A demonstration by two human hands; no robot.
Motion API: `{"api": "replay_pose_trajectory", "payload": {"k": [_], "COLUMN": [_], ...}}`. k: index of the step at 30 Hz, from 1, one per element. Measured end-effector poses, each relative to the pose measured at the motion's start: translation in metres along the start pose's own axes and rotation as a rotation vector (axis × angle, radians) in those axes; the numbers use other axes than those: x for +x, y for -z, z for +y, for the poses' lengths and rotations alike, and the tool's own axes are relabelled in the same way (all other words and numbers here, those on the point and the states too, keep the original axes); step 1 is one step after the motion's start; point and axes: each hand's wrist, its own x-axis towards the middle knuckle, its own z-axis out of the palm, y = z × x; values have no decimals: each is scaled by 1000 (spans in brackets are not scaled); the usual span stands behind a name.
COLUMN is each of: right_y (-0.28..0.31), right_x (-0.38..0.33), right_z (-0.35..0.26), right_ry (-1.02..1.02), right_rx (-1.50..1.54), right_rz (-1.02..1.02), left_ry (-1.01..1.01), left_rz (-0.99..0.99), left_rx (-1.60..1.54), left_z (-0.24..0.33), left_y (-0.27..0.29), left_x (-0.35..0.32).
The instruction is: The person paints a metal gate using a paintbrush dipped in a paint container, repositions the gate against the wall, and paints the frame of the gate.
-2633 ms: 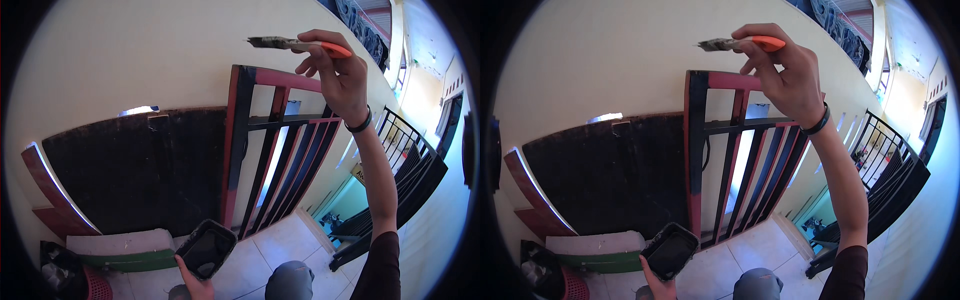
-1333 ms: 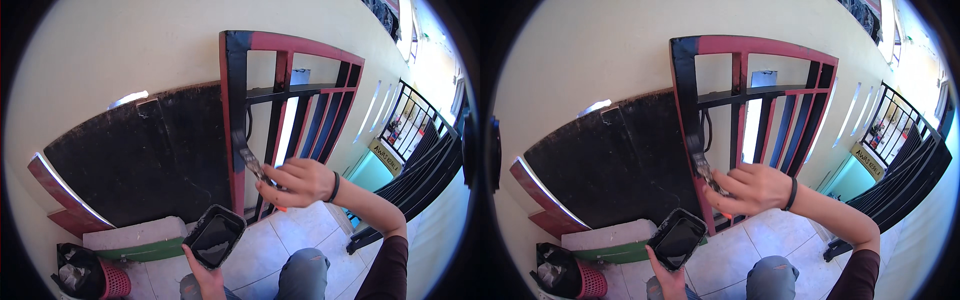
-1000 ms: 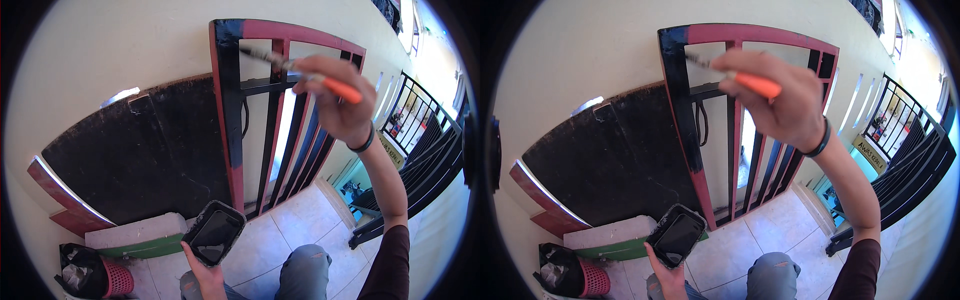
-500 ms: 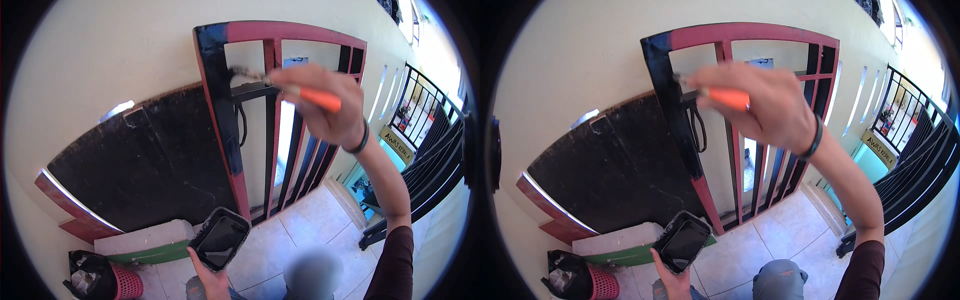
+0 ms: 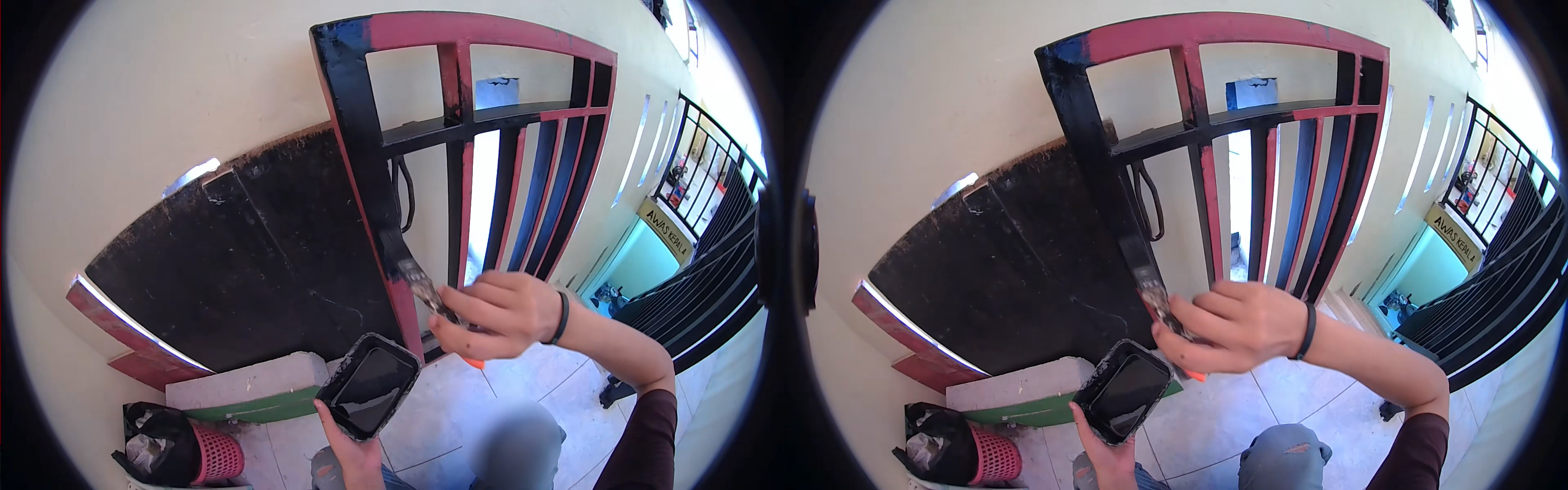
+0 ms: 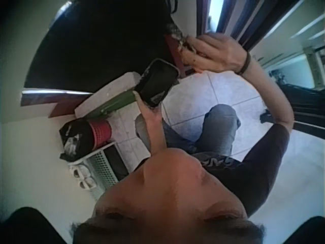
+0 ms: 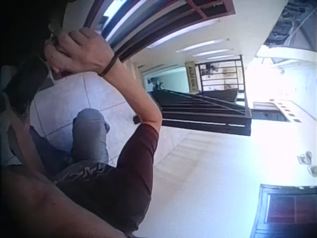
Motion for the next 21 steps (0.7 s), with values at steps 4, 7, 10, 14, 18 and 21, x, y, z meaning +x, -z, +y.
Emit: {"api": "replay_pose_trajectory", "payload": {"k": [4,7,10,14,18,21], "right_y": [13,19,21,8,6,18], "right_x": [8,35,40,15,-9,5], "right_z": [18,58,65,41,25,35], "right_ry": [-127,-106,-45,-85,-84,-106], "right_rx": [144,78,-23,30,61,30], "right_rz": [-23,141,247,151,138,184], "left_ry": [0,1,-8,2,-11,-31], "left_rz": [-26,-24,-7,36,7,-28], "left_rx": [2,-14,-24,-52,-25,-3], "left_z": [1,4,3,7,4,6], "left_y": [-1,-6,-8,-14,-8,-3], "left_x": [0,-4,-7,-13,-11,-13]}}
